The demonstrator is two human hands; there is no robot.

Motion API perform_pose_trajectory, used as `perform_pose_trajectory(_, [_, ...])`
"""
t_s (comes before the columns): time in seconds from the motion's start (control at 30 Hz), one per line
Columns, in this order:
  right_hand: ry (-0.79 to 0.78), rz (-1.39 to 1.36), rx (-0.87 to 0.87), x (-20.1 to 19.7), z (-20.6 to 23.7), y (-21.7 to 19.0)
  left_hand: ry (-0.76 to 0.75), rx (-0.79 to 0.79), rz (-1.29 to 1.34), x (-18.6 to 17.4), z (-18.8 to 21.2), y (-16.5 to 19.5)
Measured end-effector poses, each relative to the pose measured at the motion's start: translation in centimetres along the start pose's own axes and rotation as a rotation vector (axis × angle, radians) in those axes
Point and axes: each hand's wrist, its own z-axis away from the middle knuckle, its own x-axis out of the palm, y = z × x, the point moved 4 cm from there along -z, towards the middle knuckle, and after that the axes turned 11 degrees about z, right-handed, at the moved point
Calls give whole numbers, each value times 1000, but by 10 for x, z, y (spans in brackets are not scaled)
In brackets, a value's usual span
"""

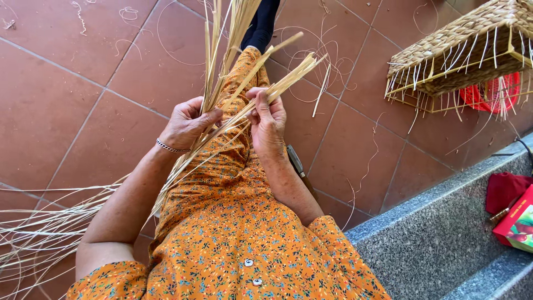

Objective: The person sits on the floor and sorts long thin rattan weaving strips, gathering them from a pile on the floor and aligning them into a bundle in their hands. They repeatedly even up the ends and add more strips to the bundle while finished woven basket frames sit nearby.

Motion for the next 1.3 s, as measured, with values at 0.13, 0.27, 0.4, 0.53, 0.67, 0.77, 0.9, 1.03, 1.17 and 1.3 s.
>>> perform_pose_trajectory(0.13, [-75,22,-43,9,2,-4,-6,26,16,3,3,3])
perform_pose_trajectory(0.27, [-70,18,27,13,1,4,3,16,97,8,5,4])
perform_pose_trajectory(0.4, [-48,44,89,15,-1,12,-17,8,108,8,4,4])
perform_pose_trajectory(0.53, [41,87,-27,13,-1,5,11,40,26,-2,3,5])
perform_pose_trajectory(0.67, [40,83,-108,17,1,-10,21,16,47,-13,4,3])
perform_pose_trajectory(0.77, [20,76,-197,24,0,-24,29,-9,33,-16,4,-2])
perform_pose_trajectory(0.9, [-3,115,-258,32,1,-32,27,-37,23,-14,6,-8])
perform_pose_trajectory(1.03, [-6,128,-246,31,1,-29,-3,-29,-5,-10,8,-11])
perform_pose_trajectory(1.17, [1,54,-210,24,-2,-26,-34,-17,-54,-8,11,-10])
perform_pose_trajectory(1.3, [21,87,-195,20,-1,-29,-159,72,-73,-5,15,-6])
